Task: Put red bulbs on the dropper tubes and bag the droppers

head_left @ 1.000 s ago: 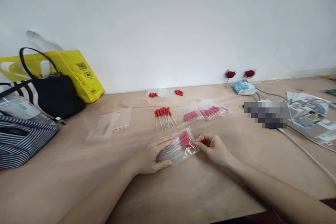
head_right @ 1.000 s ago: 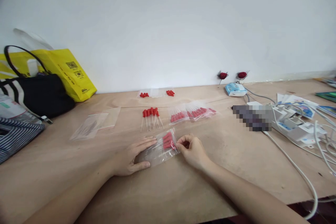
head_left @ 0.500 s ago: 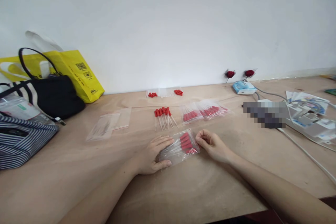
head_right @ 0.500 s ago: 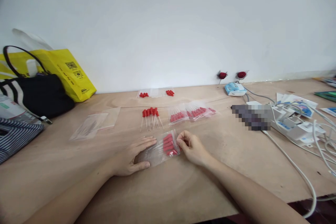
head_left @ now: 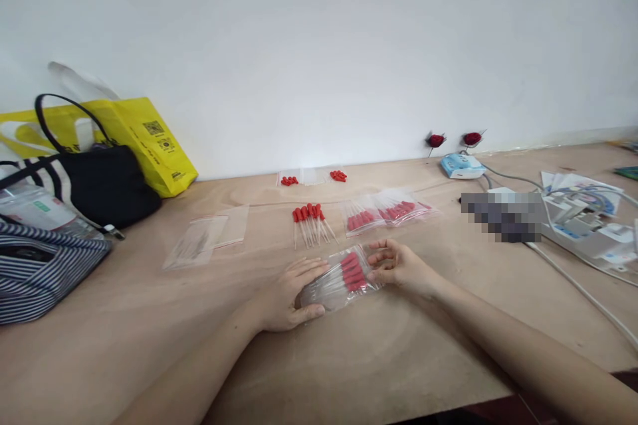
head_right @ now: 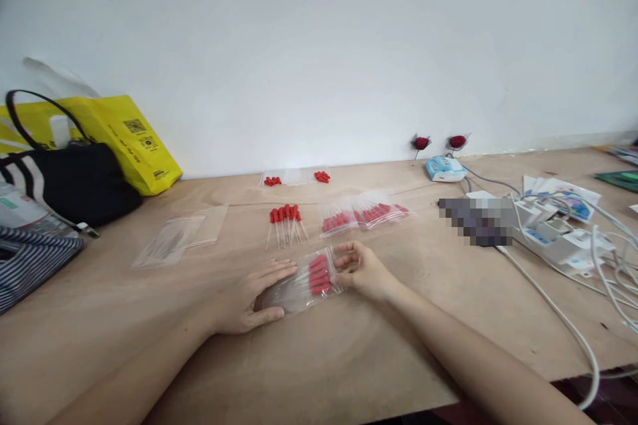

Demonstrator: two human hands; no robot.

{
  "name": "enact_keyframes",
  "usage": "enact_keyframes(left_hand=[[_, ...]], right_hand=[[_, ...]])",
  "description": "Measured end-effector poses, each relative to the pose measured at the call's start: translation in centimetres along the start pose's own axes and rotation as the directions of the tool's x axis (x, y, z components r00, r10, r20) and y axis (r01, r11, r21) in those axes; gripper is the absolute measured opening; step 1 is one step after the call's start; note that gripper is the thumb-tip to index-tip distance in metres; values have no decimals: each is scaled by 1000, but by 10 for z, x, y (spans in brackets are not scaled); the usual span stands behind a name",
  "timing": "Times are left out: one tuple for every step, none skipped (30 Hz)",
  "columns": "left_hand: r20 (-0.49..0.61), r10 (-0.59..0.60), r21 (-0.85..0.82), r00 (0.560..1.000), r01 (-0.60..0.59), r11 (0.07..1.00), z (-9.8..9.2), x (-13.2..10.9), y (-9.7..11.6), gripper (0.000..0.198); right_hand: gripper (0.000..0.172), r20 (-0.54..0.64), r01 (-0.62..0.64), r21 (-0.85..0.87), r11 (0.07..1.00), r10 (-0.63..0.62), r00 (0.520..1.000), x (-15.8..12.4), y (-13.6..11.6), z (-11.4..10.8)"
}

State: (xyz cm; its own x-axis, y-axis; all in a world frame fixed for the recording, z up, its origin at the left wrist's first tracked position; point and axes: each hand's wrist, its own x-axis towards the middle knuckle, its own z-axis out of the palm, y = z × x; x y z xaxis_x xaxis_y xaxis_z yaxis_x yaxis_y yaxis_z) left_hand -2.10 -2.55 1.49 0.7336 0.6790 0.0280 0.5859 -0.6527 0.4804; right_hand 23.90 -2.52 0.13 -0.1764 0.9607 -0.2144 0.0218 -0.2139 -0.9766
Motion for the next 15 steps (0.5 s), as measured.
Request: enact_keyframes(left_hand=[[-1, 2, -2, 1000, -2, 1000, 0, 0, 0, 60], [-1, 2, -3, 1000, -2, 1000, 0, 0, 0, 60], [-3, 2, -6, 1000, -2, 1000, 0, 0, 0, 60], [-4, 2, -8, 1000, -2, 1000, -1, 0, 1, 60], [-4, 2, -9, 1000, -2, 1000, -1, 0, 1, 60], [-4, 2, -8, 1000, -2, 1000, -1, 0, 1, 60], [-2, 1, -5, 1000, -1, 1000, -1, 0, 1, 60], [2, -1, -1, 1000, 1, 1000, -1, 0, 1, 61], [5, -4, 2, 1000, 4, 1000, -1, 0, 1, 61], [9, -5, 4, 1000, 4, 1000, -1, 0, 1, 62], [11, -1, 5, 1000, 1, 1000, -1, 0, 1, 62], [12, 5, 5, 1000, -5, 1000, -1, 0, 0, 62], [11, 13, 5, 1000, -13, 1000, -1, 0, 0, 62], [10, 21, 5, 1000, -21, 1000, -1, 0, 0, 62], [10, 28, 5, 1000, -28, 1000, -1, 0, 0, 62]], right_hand=[[67, 13, -38, 27, 999, 37, 999, 2, -4, -1], [70, 29, -74, 50, 996, 72, 997, 4, -8, -1], [71, 43, -104, 68, 992, 101, 994, 6, -12, -1], [71, 49, -129, 72, 989, 126, 991, 9, -15, 0], [68, 45, -146, 60, 987, 144, 989, 12, -17, 0], [64, 32, -154, 28, 988, 154, 988, 16, -17, 1], [60, 10, -155, -22, 988, 155, 988, 19, -17, 2], [56, -17, -148, -85, 985, 147, 989, 23, -15, 3], [53, -41, -131, -156, 979, 126, 991, 27, -12, 4], [51, -54, -99, -229, 968, 89, 995, 30, -8, 4], [48, -58, -56, -296, 954, 41, 997, 33, -4, 3], [44, -59, -14, -351, 936, -8, 998, 35, -1, 3], [39, -54, 24, -391, 920, -49, 997, 37, 2, 2], [32, -40, 51, -416, 908, -74, 996, 39, 4, 1], [26, -20, 64, -425, 903, -80, 997, 40, 5, 0]])
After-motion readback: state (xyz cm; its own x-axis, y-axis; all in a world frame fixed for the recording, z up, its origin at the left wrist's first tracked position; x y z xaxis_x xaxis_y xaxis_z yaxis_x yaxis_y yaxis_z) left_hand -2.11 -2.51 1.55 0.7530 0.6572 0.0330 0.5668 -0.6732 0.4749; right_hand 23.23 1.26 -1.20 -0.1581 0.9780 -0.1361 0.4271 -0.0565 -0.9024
